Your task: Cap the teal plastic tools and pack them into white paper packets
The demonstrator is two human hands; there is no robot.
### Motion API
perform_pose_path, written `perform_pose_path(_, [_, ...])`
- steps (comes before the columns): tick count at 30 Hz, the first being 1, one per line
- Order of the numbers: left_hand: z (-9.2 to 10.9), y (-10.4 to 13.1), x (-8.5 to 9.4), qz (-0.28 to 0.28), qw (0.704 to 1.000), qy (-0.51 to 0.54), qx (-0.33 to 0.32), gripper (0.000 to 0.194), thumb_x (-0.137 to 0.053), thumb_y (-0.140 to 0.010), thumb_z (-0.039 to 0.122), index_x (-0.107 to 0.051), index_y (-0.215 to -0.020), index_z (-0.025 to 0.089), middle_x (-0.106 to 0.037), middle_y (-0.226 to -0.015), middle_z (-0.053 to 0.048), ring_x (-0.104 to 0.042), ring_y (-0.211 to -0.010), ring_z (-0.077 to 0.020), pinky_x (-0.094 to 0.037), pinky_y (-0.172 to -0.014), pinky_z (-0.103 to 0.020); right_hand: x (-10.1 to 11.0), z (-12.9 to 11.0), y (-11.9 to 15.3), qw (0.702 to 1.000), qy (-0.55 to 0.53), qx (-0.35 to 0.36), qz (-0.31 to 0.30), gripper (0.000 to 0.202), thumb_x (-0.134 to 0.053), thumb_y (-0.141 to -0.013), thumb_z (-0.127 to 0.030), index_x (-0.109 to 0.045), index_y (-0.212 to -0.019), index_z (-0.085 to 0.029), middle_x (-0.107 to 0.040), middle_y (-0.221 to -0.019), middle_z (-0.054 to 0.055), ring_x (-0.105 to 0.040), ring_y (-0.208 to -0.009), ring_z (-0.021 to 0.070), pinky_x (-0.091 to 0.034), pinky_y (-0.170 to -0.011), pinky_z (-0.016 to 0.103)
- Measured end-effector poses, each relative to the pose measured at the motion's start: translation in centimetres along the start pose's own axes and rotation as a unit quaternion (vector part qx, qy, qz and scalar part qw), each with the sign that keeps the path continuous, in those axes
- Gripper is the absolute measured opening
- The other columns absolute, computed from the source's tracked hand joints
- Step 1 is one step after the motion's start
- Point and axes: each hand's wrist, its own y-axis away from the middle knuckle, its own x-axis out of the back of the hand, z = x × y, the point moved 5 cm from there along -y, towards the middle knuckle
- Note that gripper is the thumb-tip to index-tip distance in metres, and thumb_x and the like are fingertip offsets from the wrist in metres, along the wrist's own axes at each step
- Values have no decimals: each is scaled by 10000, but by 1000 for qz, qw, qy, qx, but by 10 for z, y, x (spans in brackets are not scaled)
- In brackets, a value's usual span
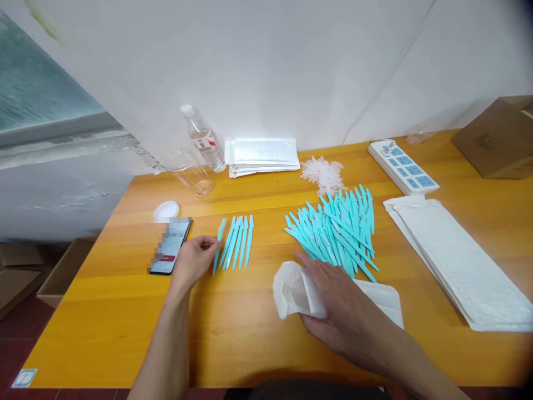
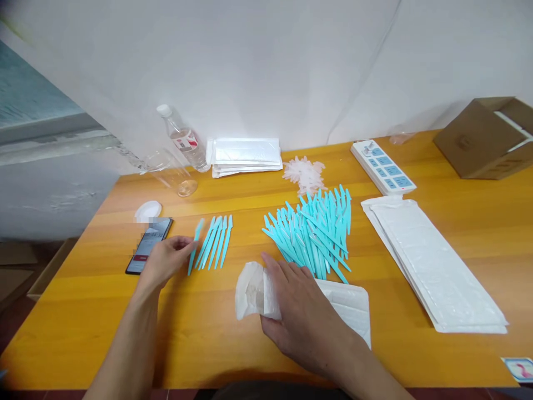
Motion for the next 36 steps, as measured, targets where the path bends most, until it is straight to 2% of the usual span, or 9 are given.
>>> perform_pose_path(3, [22,39,-4,27,984,174,-18,481,-728,-775,428,-613,-1180,195,-688,-882,-8,-640,-708,-143,-530,-654,-276,6,3,0,1000,-13,-14,9,756,-545,-793,-215,-274,-1499,-189,-488,-1442,139,-480,-1282,306,-377,-1064,526])
perform_pose_path(7, [56,101,-27,135,921,359,-71,303,-740,-805,330,-640,-1071,225,-707,-935,-13,-699,-837,-169,-574,-791,-321,10,1,0,999,-31,-16,38,792,-550,-808,-219,-206,-1522,-212,-534,-1385,139,-509,-1260,302,-397,-1041,521])
perform_pose_path(11, [85,140,-59,107,941,269,-176,122,-697,-848,254,-671,-964,231,-726,-998,-51,-671,-1025,-215,-527,-952,-399,10,-3,3,997,-28,5,77,835,-558,-831,-219,-109,-1535,-221,-535,-1378,142,-513,-1261,297,-417,-1021,510])
perform_pose_path(14, [94,149,-65,31,951,160,-264,312,-714,-827,287,-666,-1133,250,-665,-1189,-98,-577,-1192,-269,-434,-1059,-482,12,-3,8,995,-30,16,89,859,-580,-834,-226,-86,-1537,-224,-545,-1354,152,-540,-1218,301,-442,-986,500])
perform_pose_path(19, [75,105,-27,109,946,50,-300,270,-597,-901,369,-685,-1117,231,-652,-1159,-101,-609,-1103,-259,-469,-965,-429,13,-4,14,996,-44,9,81,910,-598,-818,-224,-54,-1545,-265,-524,-1377,136,-524,-1227,289,-425,-1011,505])
perform_pose_path(22, [50,50,-13,147,963,-144,-173,286,-567,-908,416,-714,-1006,191,-705,-1024,-97,-659,-906,-260,-479,-809,-396,10,-7,14,997,-41,16,70,934,-607,-797,-227,-55,-1549,-250,-493,-1413,143,-489,-1271,296,-394,-1050,517])
perform_pose_path(26, [27,1,-17,67,952,-293,-61,336,-565,-871,468,-751,-920,193,-735,-894,-109,-661,-801,-299,-407,-648,-362,8,-8,12,997,-36,15,65,902,-595,-797,-216,-91,-1544,-234,-497,-1408,146,-487,-1276,299,-384,-1060,526])
perform_pose_path(32, [12,-13,-11,14,986,-162,-39,172,-645,-770,336,-701,-710,184,-691,-675,-48,-640,-673,-225,-380,-572,-288,11,-3,8,996,-45,2,74,896,-578,-818,-218,-57,-1547,-240,-526,-1378,154,-529,-1236,305,-417,-1023,530])
perform_pose_path(36, [22,18,1,35,997,53,-43,190,-674,-805,373,-674,-862,192,-674,-692,-23,-611,-589,-165,-468,-559,-279,10,-1,4,997,-41,-2,71,880,-570,-828,-219,-61,-1546,-233,-506,-1404,155,-504,-1272,307,-397,-1043,534])
